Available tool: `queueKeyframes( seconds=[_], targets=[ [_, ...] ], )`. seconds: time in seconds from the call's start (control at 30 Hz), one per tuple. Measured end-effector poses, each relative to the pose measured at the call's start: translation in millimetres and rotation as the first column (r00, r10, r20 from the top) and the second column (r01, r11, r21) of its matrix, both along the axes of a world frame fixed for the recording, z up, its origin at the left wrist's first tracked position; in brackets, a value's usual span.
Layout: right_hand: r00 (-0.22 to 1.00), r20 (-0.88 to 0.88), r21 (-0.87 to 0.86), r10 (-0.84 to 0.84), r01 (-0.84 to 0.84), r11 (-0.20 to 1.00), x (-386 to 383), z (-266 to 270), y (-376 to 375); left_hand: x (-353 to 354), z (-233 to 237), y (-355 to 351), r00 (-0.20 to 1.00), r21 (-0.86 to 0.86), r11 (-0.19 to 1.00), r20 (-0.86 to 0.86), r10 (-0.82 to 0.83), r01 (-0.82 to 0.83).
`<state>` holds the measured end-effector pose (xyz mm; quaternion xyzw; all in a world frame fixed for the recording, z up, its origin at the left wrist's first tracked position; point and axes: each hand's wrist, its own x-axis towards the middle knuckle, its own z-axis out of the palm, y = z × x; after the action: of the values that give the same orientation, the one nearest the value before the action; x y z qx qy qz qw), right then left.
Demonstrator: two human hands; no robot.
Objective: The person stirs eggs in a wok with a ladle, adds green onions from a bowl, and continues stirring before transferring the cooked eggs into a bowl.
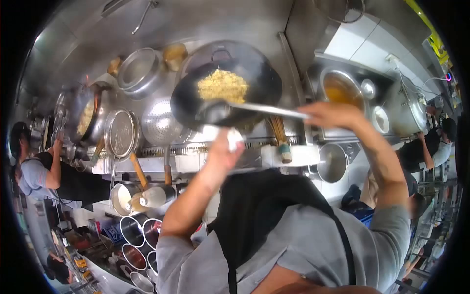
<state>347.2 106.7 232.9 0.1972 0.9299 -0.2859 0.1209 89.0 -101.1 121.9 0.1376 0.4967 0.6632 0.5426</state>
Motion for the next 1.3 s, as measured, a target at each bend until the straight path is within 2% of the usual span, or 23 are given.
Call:
queueKeyframes(
  seconds=[0.07,0.17,0.2,0.27,0.3,0.37,0.4,0.43,0.47,0.5,0.57,0.63,0.67,0.73,0.8,0.87,0.93,0.97,1.03,1.07,1.17,1.2,1.3],
  targets=[
    [0.990,0.073,0.020,-0.119,0.118,0.993,-32,-2,8,-33,-33,31,0.884,-0.027,1.000,0.467,0.020,-0.008],
    [0.974,-0.112,0.251,-0.196,0.218,0.943,-52,-34,7,-17,-127,6,0.872,-0.124,0.992,0.487,0.050,0.013],
    [0.959,-0.193,0.317,-0.207,0.261,0.912,-51,-40,6,-3,-150,-25,0.806,0.013,0.998,0.590,-0.052,0.055],
    [0.960,-0.194,0.310,-0.202,0.256,0.916,-43,-19,-1,-6,-172,-28,0.962,0.145,0.984,0.235,-0.140,0.108],
    [0.967,-0.172,0.292,-0.190,0.234,0.927,-39,-8,-10,-12,-180,-24,0.968,0.109,0.988,-0.238,-0.081,0.109],
    [0.972,-0.119,0.216,-0.202,0.224,0.950,-37,20,-24,-14,-73,-9,0.655,0.102,0.989,-0.755,0.009,0.104],
    [0.983,-0.049,0.196,-0.178,0.184,0.963,-36,25,-26,-20,-41,2,0.665,0.092,0.993,-0.746,0.016,0.079],
    [0.993,-0.052,0.185,-0.110,0.118,0.976,-27,19,-31,-26,-20,9,0.811,0.042,0.999,-0.585,0.000,0.030],
    [0.997,-0.069,0.200,-0.038,0.051,0.978,-14,17,-26,-23,-5,11,0.972,-0.066,0.997,-0.233,0.022,-0.038],
    [0.995,-0.095,0.224,0.030,-0.008,0.975,-4,20,-17,-25,-21,25,0.836,-0.239,0.967,0.510,0.201,-0.087],
    [1.000,0.007,0.138,-0.001,0.000,0.990,-3,18,-6,-11,6,13,0.826,-0.218,0.975,0.544,0.149,-0.033],
    [0.996,0.071,0.096,-0.049,0.043,0.994,-17,3,6,-20,17,28,0.816,-0.313,0.938,0.498,0.293,-0.146],
    [0.996,0.076,0.107,-0.048,0.040,0.993,-27,-3,8,-42,-15,40,0.788,-0.137,0.988,0.599,0.139,-0.069],
    [0.977,0.029,0.285,-0.211,0.194,0.939,-48,-32,-6,-48,-92,46,0.938,-0.033,0.998,0.340,0.061,-0.053],
    [0.951,-0.168,0.388,-0.261,0.307,0.869,-44,-53,-4,-13,-112,3,0.893,-0.202,0.979,0.444,0.077,0.016],
    [0.879,-0.449,0.394,-0.157,0.353,0.849,-27,-64,0,6,-113,-16,0.899,-0.183,0.982,0.436,0.044,0.041],
    [0.799,-0.374,-0.064,-0.471,0.485,0.872,-32,-7,-24,-2,-103,-9,0.892,-0.170,0.985,0.445,0.080,-0.004],
    [0.749,-0.270,-0.287,-0.605,0.537,0.793,-34,23,-36,-20,-89,11,0.882,-0.188,0.982,0.456,0.115,-0.031],
    [0.605,-0.343,-0.704,-0.719,0.341,0.623,-45,55,-50,-61,-100,57,0.918,0.015,0.999,0.395,0.022,-0.030],
    [0.524,-0.344,-0.847,-0.779,0.185,0.499,-52,61,-53,-77,-102,75,0.882,-0.020,0.999,0.470,0.032,-0.026],
    [0.509,-0.227,-0.974,-0.830,-0.139,0.182,-75,43,-49,-88,-132,100,0.915,-0.177,0.984,0.395,0.086,-0.016],
    [0.382,-0.164,-0.986,-0.910,-0.041,0.160,-91,40,-66,-89,-132,103,0.910,-0.169,0.986,0.407,0.082,-0.013],
    [0.499,0.037,-0.993,-0.866,-0.080,-0.088,-116,-57,-39,-88,-134,106,0.896,-0.154,0.988,0.438,0.078,-0.010]
  ],
)
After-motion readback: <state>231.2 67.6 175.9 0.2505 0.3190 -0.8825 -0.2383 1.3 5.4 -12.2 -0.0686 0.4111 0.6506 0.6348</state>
